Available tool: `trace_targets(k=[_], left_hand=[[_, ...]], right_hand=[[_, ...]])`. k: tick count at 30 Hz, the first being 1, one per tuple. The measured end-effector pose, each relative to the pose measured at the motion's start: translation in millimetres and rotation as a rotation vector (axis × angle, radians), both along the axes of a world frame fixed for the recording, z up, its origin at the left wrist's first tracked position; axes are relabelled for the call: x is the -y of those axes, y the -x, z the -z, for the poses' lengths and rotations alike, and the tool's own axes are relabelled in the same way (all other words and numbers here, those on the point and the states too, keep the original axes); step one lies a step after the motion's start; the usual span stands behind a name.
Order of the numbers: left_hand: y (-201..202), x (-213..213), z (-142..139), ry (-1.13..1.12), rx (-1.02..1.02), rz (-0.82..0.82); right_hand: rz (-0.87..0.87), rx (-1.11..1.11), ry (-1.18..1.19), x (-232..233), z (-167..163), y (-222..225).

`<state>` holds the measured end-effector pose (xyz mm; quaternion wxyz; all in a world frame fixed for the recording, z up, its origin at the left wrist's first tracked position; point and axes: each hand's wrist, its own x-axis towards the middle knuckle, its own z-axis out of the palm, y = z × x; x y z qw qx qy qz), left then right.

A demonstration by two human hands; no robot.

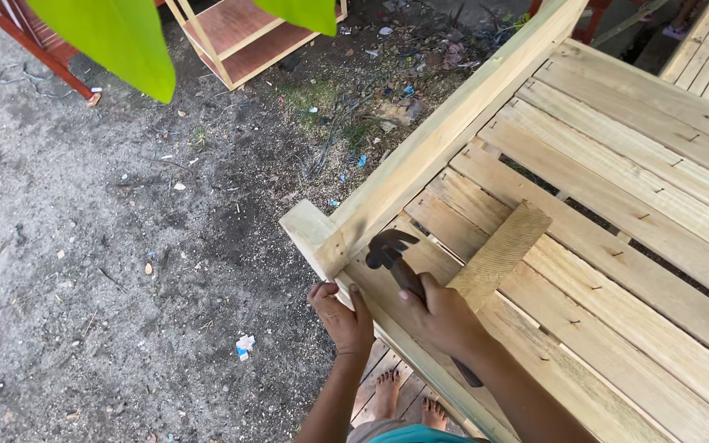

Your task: The person holds a small wood block in one hand and a claw hammer in the other and hammers protruding nails flush into the slats of unfinished wooden furniture frames. They move around the frames, reposition the block on different slats, and drive down nails one at a time across the slatted surfaces.

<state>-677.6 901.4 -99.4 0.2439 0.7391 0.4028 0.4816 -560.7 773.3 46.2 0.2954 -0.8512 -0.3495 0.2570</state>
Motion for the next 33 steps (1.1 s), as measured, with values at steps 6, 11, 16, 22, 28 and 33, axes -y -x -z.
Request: trace_targets(k=[6,11,16,22,28,33], left_hand=[[-7,-6,-2,0.89,0.247,0.133],[-10,-22,-3,1.186,0.185,0.24],[-7,-25,1,1.187,0.201,0.283],[-6,-22,4,1.192,0.174,0.266],[-3,-22,-1,1.25,0.103,0.24],[-1,17,-24,0.75,0.193,-0.03]], right_hand=[[0.009,0.124,0.038,-20,-18,21],[-0.009,0.117,0.027,-33,-20,27],[-0.051,0.14,0.133,-43,-16,22],[-0.059,0.071,0.25,-35,-15,20],[-0.066,0.104,0.147,-38,2,24],[0.04,0.126,-0.053,17,11,9]])
